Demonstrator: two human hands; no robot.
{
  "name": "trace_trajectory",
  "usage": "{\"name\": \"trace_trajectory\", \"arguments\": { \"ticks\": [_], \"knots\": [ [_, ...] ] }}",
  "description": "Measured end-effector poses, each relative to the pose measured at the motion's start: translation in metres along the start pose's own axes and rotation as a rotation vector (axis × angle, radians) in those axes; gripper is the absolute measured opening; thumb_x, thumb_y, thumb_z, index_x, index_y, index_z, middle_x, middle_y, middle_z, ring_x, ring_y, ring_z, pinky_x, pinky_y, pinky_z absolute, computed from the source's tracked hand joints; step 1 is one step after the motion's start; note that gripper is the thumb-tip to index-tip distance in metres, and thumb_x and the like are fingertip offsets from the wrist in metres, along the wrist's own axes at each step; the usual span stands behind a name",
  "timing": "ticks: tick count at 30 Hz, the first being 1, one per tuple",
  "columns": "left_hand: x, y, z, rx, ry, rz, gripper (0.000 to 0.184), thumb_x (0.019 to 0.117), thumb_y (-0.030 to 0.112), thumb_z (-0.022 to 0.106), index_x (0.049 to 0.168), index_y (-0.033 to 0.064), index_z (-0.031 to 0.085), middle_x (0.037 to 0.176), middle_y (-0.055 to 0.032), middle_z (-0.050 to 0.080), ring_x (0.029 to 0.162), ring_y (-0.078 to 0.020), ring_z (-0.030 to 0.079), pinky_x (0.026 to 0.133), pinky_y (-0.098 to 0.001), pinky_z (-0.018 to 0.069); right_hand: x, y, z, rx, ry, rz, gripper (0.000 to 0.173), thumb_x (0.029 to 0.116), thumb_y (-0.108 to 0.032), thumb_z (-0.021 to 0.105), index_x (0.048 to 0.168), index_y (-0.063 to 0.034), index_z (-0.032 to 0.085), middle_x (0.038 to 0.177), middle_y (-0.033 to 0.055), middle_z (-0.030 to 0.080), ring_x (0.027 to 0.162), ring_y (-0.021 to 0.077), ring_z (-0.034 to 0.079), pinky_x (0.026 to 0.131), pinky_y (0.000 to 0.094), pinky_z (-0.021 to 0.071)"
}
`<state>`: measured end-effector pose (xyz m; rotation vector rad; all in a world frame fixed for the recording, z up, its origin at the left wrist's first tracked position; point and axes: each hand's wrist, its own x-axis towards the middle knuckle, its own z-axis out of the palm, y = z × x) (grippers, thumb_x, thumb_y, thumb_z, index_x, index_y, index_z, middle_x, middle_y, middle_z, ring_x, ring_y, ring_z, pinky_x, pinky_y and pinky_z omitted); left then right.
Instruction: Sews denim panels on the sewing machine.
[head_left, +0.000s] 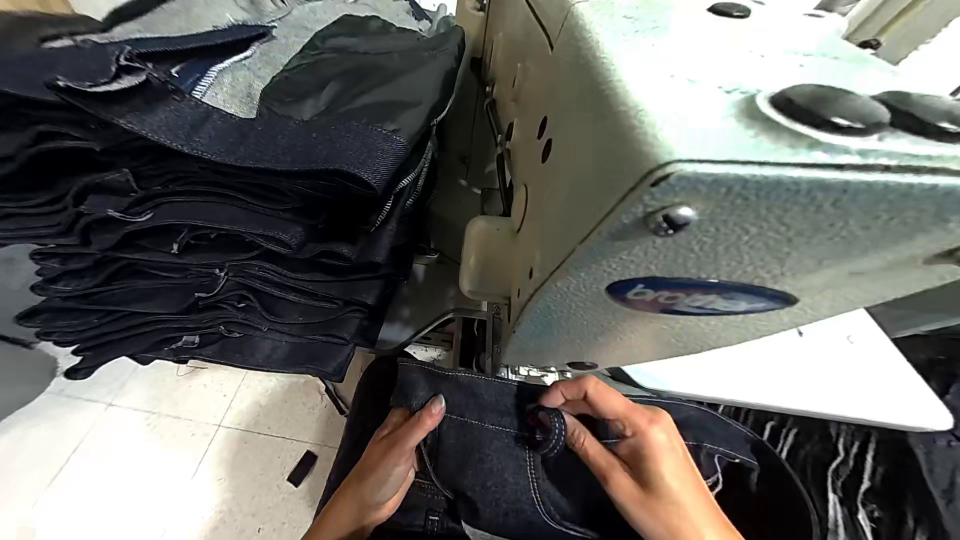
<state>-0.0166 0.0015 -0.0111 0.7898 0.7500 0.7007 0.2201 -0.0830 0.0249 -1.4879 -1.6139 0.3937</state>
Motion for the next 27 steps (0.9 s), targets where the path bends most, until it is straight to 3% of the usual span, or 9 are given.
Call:
{"name": "trace_trajectory", "arguments": {
  "ticks": [3,4,6,8,10,13,18,23,27],
  "knots": [
    [0.000,0.004,-0.003,0.289,0.127,0.124,0.031,0.0951,0.028,0.069,0.116,0.0043,0.065,0.104,0.0008,0.076,0.098,-0.0071,0.072,0.090,-0.0305,0.0602,0.003,0.007,0.002,-0.146,0.099,-0.017,0.013,0.0921,-0.028,0.066,0.091,-0.0205,0.076,0.090,-0.0053,0.069,0.093,0.0003,0.063,0.083,0.0155,0.0501],
    [-0.001,0.006,-0.004,0.518,0.213,0.247,0.047,0.0911,0.033,0.073,0.124,0.0020,0.060,0.111,-0.0001,0.072,0.102,-0.0068,0.070,0.090,-0.0296,0.0591,0.005,0.010,0.003,-0.186,0.123,-0.043,0.012,0.0909,-0.027,0.066,0.089,-0.0214,0.076,0.089,-0.0042,0.068,0.094,0.0010,0.062,0.084,0.0143,0.0488],
    [-0.005,0.019,-0.003,1.004,0.395,0.552,0.071,0.0870,0.041,0.077,0.132,-0.0077,0.053,0.121,-0.0193,0.065,0.103,-0.0253,0.067,0.084,-0.0432,0.0568,0.008,0.014,0.003,-0.219,0.132,-0.085,0.011,0.0912,-0.025,0.066,0.088,-0.0204,0.076,0.089,-0.0030,0.071,0.094,0.0011,0.064,0.085,0.0128,0.0493],
    [-0.016,0.038,0.017,1.231,0.439,0.764,0.063,0.0869,0.031,0.079,0.127,-0.0118,0.055,0.103,-0.0258,0.065,0.080,-0.0290,0.065,0.066,-0.0414,0.0544,0.010,0.014,0.003,-0.212,0.131,-0.108,0.011,0.0918,-0.023,0.065,0.088,-0.0181,0.074,0.088,-0.0031,0.072,0.093,0.0011,0.066,0.084,0.0128,0.0502],
    [-0.030,0.046,0.048,1.127,0.121,0.608,0.047,0.0929,0.020,0.074,0.127,-0.0084,0.059,0.084,-0.0111,0.071,0.065,-0.0151,0.068,0.057,-0.0318,0.0580,0.011,0.014,0.004,-0.203,0.152,-0.114,0.010,0.0911,-0.022,0.066,0.087,-0.0170,0.074,0.087,-0.0034,0.073,0.092,0.0010,0.067,0.084,0.0132,0.0509],
    [-0.022,0.030,0.071,0.699,-0.327,0.184,0.041,0.0978,0.010,0.066,0.132,-0.0099,0.054,0.092,-0.0122,0.076,0.076,-0.0174,0.075,0.069,-0.0344,0.0632,0.010,0.013,0.007,-0.197,0.204,-0.103,0.010,0.0903,-0.021,0.067,0.087,-0.0162,0.074,0.086,-0.0025,0.073,0.089,0.0019,0.067,0.082,0.0139,0.0513],
    [-0.011,0.015,0.083,0.414,-0.110,0.043,0.015,0.1019,0.009,0.059,0.099,-0.0031,0.067,0.090,-0.0088,0.078,0.080,-0.0171,0.078,0.075,-0.0326,0.0658,0.005,0.011,0.010,-0.376,0.220,-0.231,0.016,0.0991,-0.013,0.058,0.093,-0.0145,0.073,0.087,0.0024,0.072,0.088,0.0114,0.067,0.080,0.0176,0.0521],
    [-0.012,0.005,0.089,0.392,0.071,0.106,0.022,0.0949,-0.002,0.066,0.104,0.0015,0.047,0.075,-0.0074,0.074,0.065,-0.0204,0.076,0.063,-0.0351,0.0661,-0.003,0.006,0.007,-0.562,0.103,-0.328,0.028,0.0993,0.001,0.048,0.107,-0.0102,0.074,0.103,0.0068,0.073,0.102,0.0201,0.067,0.090,0.0226,0.0524],
    [-0.012,-0.004,0.077,0.709,0.085,0.322,0.026,0.0922,0.006,0.072,0.105,-0.0004,0.051,0.065,-0.0022,0.069,0.053,-0.0100,0.069,0.052,-0.0255,0.0594,-0.005,0.013,0.006,-0.487,0.104,-0.309,0.030,0.1000,0.000,0.048,0.112,-0.0121,0.072,0.105,0.0069,0.072,0.103,0.0197,0.066,0.092,0.0227,0.0517]
  ]
}}
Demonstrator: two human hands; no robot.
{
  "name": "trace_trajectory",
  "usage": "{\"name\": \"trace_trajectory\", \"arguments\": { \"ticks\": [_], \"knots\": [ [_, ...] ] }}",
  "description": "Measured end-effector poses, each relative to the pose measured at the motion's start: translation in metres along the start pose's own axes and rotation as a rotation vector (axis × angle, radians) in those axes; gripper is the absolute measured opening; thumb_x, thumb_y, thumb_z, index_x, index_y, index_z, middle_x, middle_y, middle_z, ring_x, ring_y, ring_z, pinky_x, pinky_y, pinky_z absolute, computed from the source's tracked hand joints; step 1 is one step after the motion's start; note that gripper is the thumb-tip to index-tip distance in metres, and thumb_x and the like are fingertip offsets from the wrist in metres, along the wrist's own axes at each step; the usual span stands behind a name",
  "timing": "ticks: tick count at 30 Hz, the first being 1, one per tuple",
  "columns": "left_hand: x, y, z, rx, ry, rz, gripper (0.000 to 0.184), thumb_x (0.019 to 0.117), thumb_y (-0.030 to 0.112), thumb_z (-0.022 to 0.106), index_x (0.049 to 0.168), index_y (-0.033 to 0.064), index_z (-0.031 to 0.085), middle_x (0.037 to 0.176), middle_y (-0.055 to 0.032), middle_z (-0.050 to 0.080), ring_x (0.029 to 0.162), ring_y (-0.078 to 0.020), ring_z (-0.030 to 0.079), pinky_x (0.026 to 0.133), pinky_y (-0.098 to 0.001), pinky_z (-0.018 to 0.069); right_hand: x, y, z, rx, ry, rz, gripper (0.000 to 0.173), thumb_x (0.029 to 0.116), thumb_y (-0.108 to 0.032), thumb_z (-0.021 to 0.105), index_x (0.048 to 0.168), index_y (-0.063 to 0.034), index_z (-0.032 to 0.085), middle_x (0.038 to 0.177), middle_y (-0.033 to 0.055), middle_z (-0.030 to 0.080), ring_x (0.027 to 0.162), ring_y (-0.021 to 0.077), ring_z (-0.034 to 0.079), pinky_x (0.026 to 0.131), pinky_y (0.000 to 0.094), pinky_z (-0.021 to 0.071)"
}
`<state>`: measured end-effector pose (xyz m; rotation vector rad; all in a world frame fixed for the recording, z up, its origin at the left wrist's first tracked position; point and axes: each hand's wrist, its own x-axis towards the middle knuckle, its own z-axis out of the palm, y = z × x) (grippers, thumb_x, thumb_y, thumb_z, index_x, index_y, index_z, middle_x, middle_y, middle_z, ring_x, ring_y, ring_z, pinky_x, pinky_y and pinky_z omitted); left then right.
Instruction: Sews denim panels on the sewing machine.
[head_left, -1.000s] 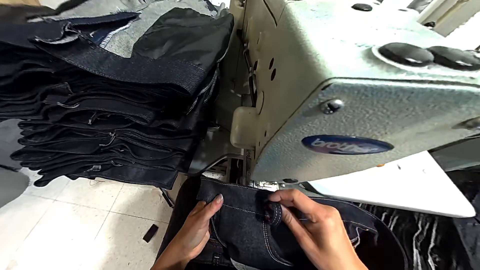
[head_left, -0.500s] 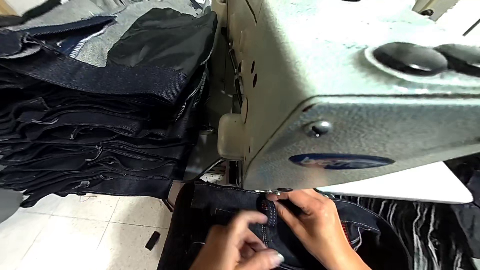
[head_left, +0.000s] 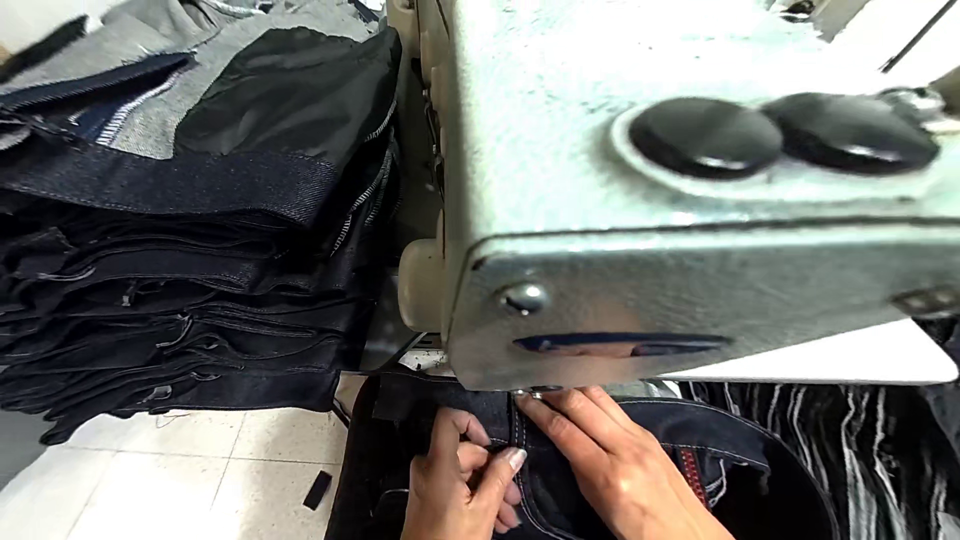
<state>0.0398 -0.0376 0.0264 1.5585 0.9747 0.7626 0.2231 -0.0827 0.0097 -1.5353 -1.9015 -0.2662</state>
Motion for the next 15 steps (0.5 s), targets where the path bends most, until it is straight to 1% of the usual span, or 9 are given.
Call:
{"name": "trace_trajectory", "arguments": {
  "ticks": [1,3,4,6,8,10,11,13,15],
  "knots": [
    [0.000,-0.012,-0.002,0.175,0.069,0.203,0.029,0.0892,0.015,0.077,0.100,-0.0019,0.057,0.062,-0.0011,0.064,0.051,-0.0063,0.064,0.050,-0.0212,0.0555,-0.001,0.004,0.002,0.062,0.007,0.027,0.030,0.1004,-0.002,0.048,0.113,-0.0144,0.072,0.104,0.0068,0.069,0.102,0.0184,0.065,0.091,0.0224,0.0515],
    [0.013,-0.039,-0.009,0.526,0.250,0.686,0.034,0.0905,0.041,0.077,0.091,0.0119,0.059,0.067,0.0033,0.056,0.062,-0.0057,0.055,0.061,-0.0167,0.0471,-0.005,0.014,0.006,0.176,0.017,0.080,0.029,0.1026,-0.008,0.050,0.115,-0.0212,0.072,0.103,0.0052,0.066,0.101,0.0149,0.063,0.090,0.0224,0.0516],
    [0.022,-0.045,-0.014,0.632,0.279,0.868,0.029,0.0931,0.045,0.073,0.095,0.0187,0.060,0.079,0.0049,0.059,0.076,-0.0078,0.057,0.073,-0.0190,0.0475,-0.007,0.018,0.008,0.209,0.023,0.092,0.030,0.1033,-0.010,0.050,0.116,-0.0248,0.072,0.102,0.0041,0.066,0.101,0.0142,0.063,0.090,0.0237,0.0520],
    [0.034,-0.045,-0.022,0.756,0.169,1.078,0.021,0.1002,0.040,0.065,0.115,0.0247,0.066,0.115,0.0073,0.065,0.113,-0.0119,0.056,0.101,-0.0278,0.0401,-0.012,0.025,0.011,0.229,0.030,0.092,0.034,0.1041,-0.013,0.049,0.119,-0.0311,0.072,0.101,0.0024,0.067,0.097,0.0153,0.063,0.085,0.0295,0.0511],
    [0.043,-0.045,-0.024,0.787,0.040,1.161,0.025,0.1034,0.035,0.060,0.122,0.0215,0.068,0.127,0.0059,0.069,0.125,-0.0137,0.057,0.110,-0.0310,0.0389,-0.015,0.029,0.011,0.279,0.029,0.104,0.035,0.1043,-0.015,0.048,0.121,-0.0348,0.073,0.102,0.0011,0.068,0.097,0.0141,0.063,0.085,0.0301,0.0496],
    [0.045,-0.048,-0.024,0.735,0.000,1.151,0.026,0.1033,0.036,0.060,0.122,0.0196,0.069,0.124,0.0046,0.071,0.119,-0.0134,0.060,0.105,-0.0279,0.0427,-0.018,0.032,0.010,0.365,0.043,0.151,0.027,0.1055,-0.023,0.051,0.121,-0.0313,0.072,0.103,-0.0001,0.069,0.100,0.0100,0.064,0.090,0.0277,0.0494],
    [0.044,-0.048,-0.023,0.719,0.008,1.137,0.026,0.1027,0.036,0.061,0.121,0.0194,0.070,0.123,0.0044,0.071,0.116,-0.0135,0.061,0.103,-0.0270,0.0436,-0.019,0.033,0.010,0.385,0.066,0.192,0.021,0.1058,-0.031,0.054,0.117,-0.0247,0.072,0.101,-0.0003,0.070,0.098,0.0087,0.065,0.092,0.0285,0.0499],
    [0.041,-0.047,-0.021,0.730,0.047,1.108,0.026,0.1016,0.036,0.063,0.120,0.0203,0.071,0.122,0.0051,0.072,0.115,-0.0131,0.061,0.103,-0.0266,0.0438,-0.020,0.036,0.009,0.290,0.057,0.288,0.036,0.1036,-0.047,0.055,0.108,-0.0128,0.065,0.091,0.0000,0.071,0.090,0.0090,0.067,0.094,0.0357,0.0497],
    [0.037,-0.046,-0.017,0.763,0.092,1.081,0.026,0.1011,0.037,0.064,0.119,0.0210,0.072,0.121,0.0055,0.072,0.116,-0.0131,0.062,0.103,-0.0270,0.0442,-0.016,0.040,0.009,0.229,0.037,0.320,0.046,0.1033,-0.052,0.051,0.090,-0.0122,0.070,0.079,0.0003,0.070,0.079,0.0108,0.066,0.085,0.0381,0.0470]
  ]
}}
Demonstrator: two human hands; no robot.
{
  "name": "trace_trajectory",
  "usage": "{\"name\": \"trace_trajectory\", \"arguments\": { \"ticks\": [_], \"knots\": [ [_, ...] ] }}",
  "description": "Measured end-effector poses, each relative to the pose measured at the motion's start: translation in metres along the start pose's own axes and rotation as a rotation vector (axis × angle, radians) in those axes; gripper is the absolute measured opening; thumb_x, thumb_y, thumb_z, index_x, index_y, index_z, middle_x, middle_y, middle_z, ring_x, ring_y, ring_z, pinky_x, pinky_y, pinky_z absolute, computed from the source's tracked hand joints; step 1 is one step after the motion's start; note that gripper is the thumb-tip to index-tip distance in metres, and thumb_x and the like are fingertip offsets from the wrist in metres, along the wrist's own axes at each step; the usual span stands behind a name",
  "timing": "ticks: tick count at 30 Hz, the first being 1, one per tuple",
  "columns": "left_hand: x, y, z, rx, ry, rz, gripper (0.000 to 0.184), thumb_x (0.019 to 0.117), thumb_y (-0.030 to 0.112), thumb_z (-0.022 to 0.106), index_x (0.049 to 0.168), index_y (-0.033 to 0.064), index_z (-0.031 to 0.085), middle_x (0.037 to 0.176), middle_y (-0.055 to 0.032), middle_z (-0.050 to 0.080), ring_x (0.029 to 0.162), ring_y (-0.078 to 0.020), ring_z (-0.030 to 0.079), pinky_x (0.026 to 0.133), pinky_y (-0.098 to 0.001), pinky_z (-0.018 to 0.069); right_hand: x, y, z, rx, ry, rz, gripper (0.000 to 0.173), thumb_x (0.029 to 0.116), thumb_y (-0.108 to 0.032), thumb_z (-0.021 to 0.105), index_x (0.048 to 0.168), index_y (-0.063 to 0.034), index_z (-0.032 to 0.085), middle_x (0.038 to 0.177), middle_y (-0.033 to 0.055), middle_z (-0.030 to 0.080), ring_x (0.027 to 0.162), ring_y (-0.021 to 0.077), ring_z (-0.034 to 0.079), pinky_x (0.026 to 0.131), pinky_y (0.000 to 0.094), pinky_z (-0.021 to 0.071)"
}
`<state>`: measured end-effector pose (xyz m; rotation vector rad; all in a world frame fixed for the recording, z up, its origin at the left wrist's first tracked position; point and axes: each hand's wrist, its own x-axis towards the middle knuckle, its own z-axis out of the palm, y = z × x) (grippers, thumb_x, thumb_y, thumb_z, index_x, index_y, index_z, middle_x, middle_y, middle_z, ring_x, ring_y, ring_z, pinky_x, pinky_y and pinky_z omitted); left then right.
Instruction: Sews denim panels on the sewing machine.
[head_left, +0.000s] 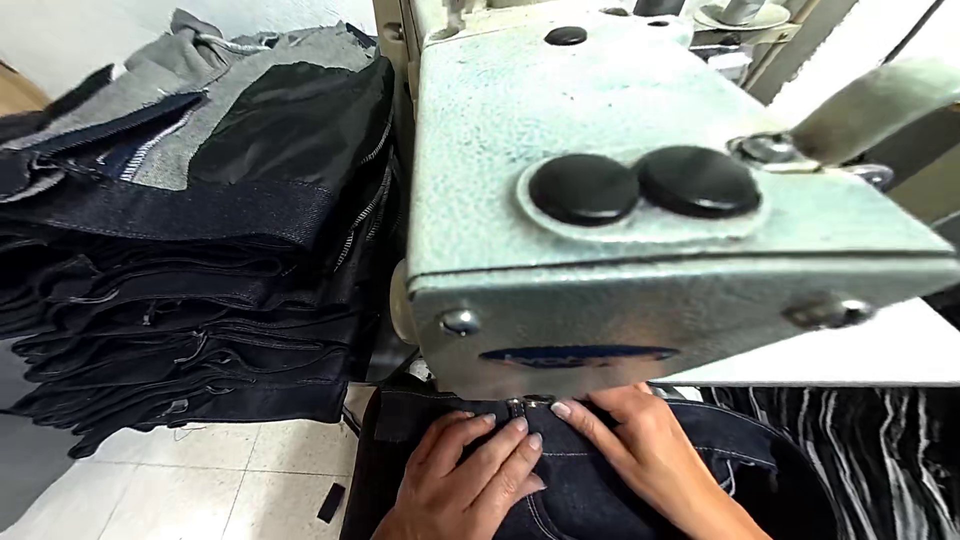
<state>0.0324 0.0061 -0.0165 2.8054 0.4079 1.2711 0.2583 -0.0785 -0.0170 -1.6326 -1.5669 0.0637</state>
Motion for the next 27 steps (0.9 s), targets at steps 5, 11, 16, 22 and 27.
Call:
{"name": "trace_trajectory", "arguments": {
  "ticks": [5,11,16,22,27],
  "knots": [
    [0.009,0.003,0.000,0.058,-0.011,-0.073,0.025,0.1015,0.038,0.062,0.115,0.0212,0.075,0.117,0.0058,0.075,0.112,-0.0121,0.064,0.101,-0.0257,0.0455,0.022,-0.003,-0.002,-0.065,0.008,-0.082,0.048,0.1061,-0.047,0.045,0.079,-0.0141,0.066,0.071,0.0003,0.064,0.072,0.0108,0.063,0.073,0.0332,0.0459],
    [0.013,0.001,-0.009,0.028,-0.084,-0.053,0.025,0.1020,0.039,0.061,0.116,0.0234,0.075,0.119,0.0077,0.075,0.112,-0.0111,0.064,0.099,-0.0247,0.0457,0.017,0.000,-0.002,-0.010,-0.020,-0.071,0.048,0.1063,-0.048,0.046,0.082,-0.0127,0.066,0.072,0.0022,0.065,0.073,0.0112,0.063,0.073,0.0315,0.0443],
    [0.015,0.002,-0.010,0.041,-0.079,-0.077,0.025,0.1008,0.040,0.063,0.114,0.0238,0.076,0.116,0.0087,0.076,0.111,-0.0089,0.065,0.099,-0.0227,0.0460,0.019,-0.001,-0.003,-0.015,-0.010,-0.064,0.046,0.1052,-0.047,0.048,0.081,-0.0124,0.066,0.071,0.0022,0.065,0.073,0.0108,0.062,0.072,0.0306,0.0442],
    [0.012,0.001,-0.011,0.032,-0.046,-0.071,0.024,0.1009,0.038,0.063,0.111,0.0207,0.077,0.114,0.0058,0.076,0.110,-0.0100,0.066,0.100,-0.0232,0.0470,0.024,-0.004,0.000,-0.036,-0.010,-0.106,0.045,0.1050,-0.047,0.048,0.079,-0.0145,0.067,0.072,-0.0003,0.066,0.074,0.0087,0.062,0.072,0.0288,0.0434],
    [0.011,0.000,-0.012,0.012,-0.039,-0.080,0.029,0.1012,0.042,0.061,0.111,0.0196,0.077,0.114,0.0046,0.076,0.109,-0.0107,0.066,0.100,-0.0233,0.0461,0.024,0.000,0.002,-0.017,-0.018,-0.143,0.047,0.1055,-0.047,0.046,0.080,-0.0131,0.066,0.071,0.0013,0.065,0.073,0.0097,0.063,0.072,0.0287,0.0472]
  ]
}}
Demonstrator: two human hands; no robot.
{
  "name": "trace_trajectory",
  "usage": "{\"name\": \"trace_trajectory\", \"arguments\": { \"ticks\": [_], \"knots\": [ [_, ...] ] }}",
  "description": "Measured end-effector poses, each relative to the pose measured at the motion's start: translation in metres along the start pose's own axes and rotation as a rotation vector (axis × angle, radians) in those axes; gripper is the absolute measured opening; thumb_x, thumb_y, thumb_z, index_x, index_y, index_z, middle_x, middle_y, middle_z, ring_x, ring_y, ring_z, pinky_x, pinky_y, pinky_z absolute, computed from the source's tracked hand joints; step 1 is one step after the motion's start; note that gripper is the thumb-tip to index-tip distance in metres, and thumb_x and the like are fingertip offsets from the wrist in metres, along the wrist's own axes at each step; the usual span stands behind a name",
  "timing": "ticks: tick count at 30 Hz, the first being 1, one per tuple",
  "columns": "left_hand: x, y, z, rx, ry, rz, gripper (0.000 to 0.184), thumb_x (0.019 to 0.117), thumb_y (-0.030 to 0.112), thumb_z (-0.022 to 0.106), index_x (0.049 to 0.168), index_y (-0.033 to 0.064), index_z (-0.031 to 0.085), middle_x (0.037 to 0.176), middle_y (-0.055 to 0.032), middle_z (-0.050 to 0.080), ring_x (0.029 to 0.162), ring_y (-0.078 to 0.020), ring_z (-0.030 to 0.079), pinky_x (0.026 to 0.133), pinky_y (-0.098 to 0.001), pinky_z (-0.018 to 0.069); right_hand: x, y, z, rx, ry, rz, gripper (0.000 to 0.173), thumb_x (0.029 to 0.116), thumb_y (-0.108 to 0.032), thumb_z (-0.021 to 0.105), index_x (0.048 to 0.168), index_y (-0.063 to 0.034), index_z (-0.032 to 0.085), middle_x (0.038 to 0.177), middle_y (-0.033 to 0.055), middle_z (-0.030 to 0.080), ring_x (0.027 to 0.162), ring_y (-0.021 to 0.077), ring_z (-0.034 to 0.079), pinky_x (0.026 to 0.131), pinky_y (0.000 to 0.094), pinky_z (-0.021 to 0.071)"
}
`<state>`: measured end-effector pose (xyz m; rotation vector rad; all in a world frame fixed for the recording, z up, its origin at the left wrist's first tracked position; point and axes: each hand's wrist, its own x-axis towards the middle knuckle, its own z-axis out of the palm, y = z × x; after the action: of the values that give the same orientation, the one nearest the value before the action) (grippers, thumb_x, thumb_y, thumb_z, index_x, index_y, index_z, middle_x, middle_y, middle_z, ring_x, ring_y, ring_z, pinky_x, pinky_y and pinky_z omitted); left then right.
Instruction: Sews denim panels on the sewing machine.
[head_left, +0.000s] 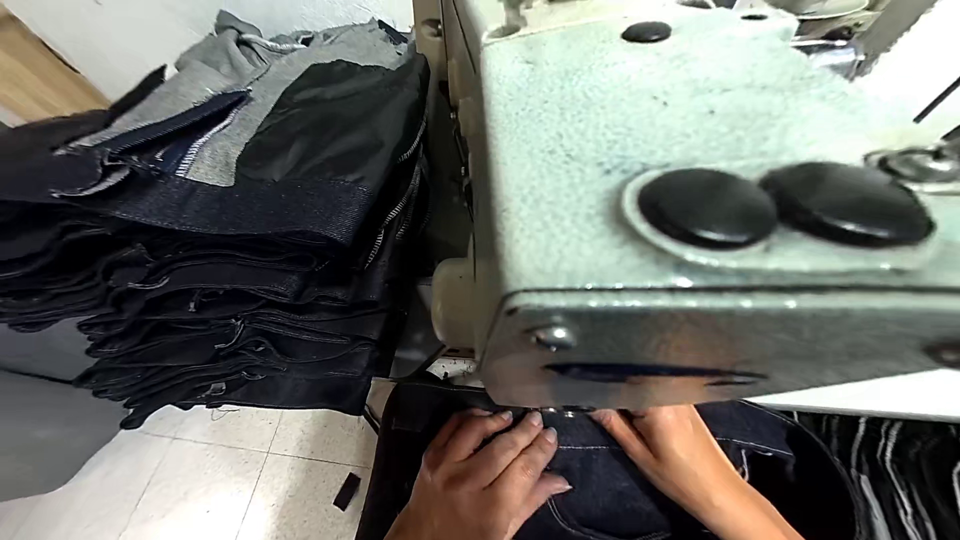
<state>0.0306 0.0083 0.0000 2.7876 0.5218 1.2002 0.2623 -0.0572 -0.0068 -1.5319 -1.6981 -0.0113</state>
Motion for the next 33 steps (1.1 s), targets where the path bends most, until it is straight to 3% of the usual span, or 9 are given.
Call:
{"name": "trace_trajectory", "arguments": {
  "ticks": [7,11,15,21,25,26,28,30,33],
  "knots": [
    [0.008,-0.010,-0.017,-0.270,-0.004,-0.157,0.026,0.1040,0.028,0.059,0.099,0.0094,0.077,0.103,-0.0031,0.078,0.104,-0.0102,0.071,0.095,-0.0218,0.0549,-0.003,0.000,-0.001,-0.011,-0.018,-0.001,0.048,0.1054,-0.048,0.047,0.080,-0.0131,0.068,0.071,0.0003,0.065,0.071,0.0104,0.063,0.071,0.0303,0.0474],
    [0.017,-0.012,-0.019,-0.069,0.036,-0.339,0.022,0.0975,0.026,0.062,0.096,0.0102,0.078,0.093,-0.0031,0.077,0.091,-0.0100,0.072,0.083,-0.0213,0.0575,-0.004,0.000,-0.002,-0.061,-0.013,-0.009,0.048,0.1050,-0.047,0.048,0.079,-0.0128,0.067,0.070,0.0003,0.064,0.071,0.0114,0.063,0.072,0.0300,0.0483],
    [0.024,-0.008,-0.015,-0.018,-0.207,-0.445,0.029,0.0986,0.025,0.059,0.104,0.0027,0.075,0.097,-0.0123,0.077,0.093,-0.0255,0.076,0.083,-0.0396,0.0613,-0.007,0.000,-0.002,-0.075,-0.013,0.015,0.045,0.1044,-0.046,0.049,0.081,-0.0133,0.070,0.072,-0.0011,0.066,0.074,0.0109,0.065,0.073,0.0303,0.0509],
    [0.043,-0.008,-0.020,-0.159,-0.580,-0.633,0.049,0.1088,0.034,0.041,0.121,-0.0060,0.065,0.103,-0.0227,0.072,0.100,-0.0354,0.072,0.089,-0.0500,0.0558,-0.011,0.004,0.002,-0.020,-0.013,0.053,0.047,0.1046,-0.047,0.048,0.082,-0.0133,0.070,0.074,-0.0014,0.066,0.075,0.0096,0.064,0.074,0.0307,0.0506],
    [0.032,-0.015,-0.009,-0.385,-0.449,-0.717,0.040,0.1062,0.029,0.046,0.120,-0.0050,0.063,0.090,-0.0126,0.071,0.088,-0.0197,0.070,0.084,-0.0383,0.0559,-0.012,0.005,0.005,0.051,-0.006,0.100,0.047,0.1032,-0.050,0.050,0.083,-0.0133,0.070,0.075,-0.0021,0.067,0.075,0.0072,0.063,0.076,0.0299,0.0492],
    [0.028,-0.018,-0.003,-0.417,-0.344,-0.689,0.034,0.1042,0.022,0.048,0.115,-0.0053,0.065,0.090,-0.0114,0.071,0.088,-0.0150,0.070,0.084,-0.0330,0.0560,-0.008,0.006,0.005,0.051,0.011,0.099,0.046,0.1030,-0.049,0.051,0.082,-0.0130,0.070,0.074,-0.0019,0.067,0.075,0.0074,0.064,0.076,0.0303,0.0497],
    [0.030,-0.025,0.006,-0.428,-0.214,-0.677,0.027,0.0969,0.008,0.054,0.109,-0.0116,0.069,0.100,-0.0216,0.073,0.101,-0.0225,0.071,0.095,-0.0362,0.0534,0.007,0.006,0.006,0.008,0.054,0.093,0.038,0.0991,-0.040,0.055,0.078,-0.0099,0.068,0.070,0.0017,0.064,0.070,0.0133,0.064,0.070,0.0354,0.0502],
    [0.042,-0.033,0.005,-0.442,-0.291,-0.773,0.026,0.0941,0.002,0.058,0.112,-0.0144,0.067,0.110,-0.0260,0.070,0.110,-0.0252,0.067,0.101,-0.0369,0.0496,0.024,0.004,0.003,-0.008,0.053,0.122,0.027,0.0922,-0.026,0.062,0.077,-0.0050,0.067,0.068,0.0059,0.062,0.065,0.0188,0.062,0.061,0.0393,0.0457],
    [0.059,-0.041,-0.001,-0.445,-0.425,-0.826,0.024,0.0936,0.002,0.063,0.112,-0.0133,0.068,0.111,-0.0258,0.070,0.109,-0.0255,0.066,0.100,-0.0375,0.0487,0.039,0.002,-0.005,0.013,-0.004,0.159,0.012,0.0857,-0.010,0.069,0.081,0.0003,0.072,0.075,0.0126,0.068,0.071,0.0266,0.067,0.067,0.0463,0.0499]
  ]
}}
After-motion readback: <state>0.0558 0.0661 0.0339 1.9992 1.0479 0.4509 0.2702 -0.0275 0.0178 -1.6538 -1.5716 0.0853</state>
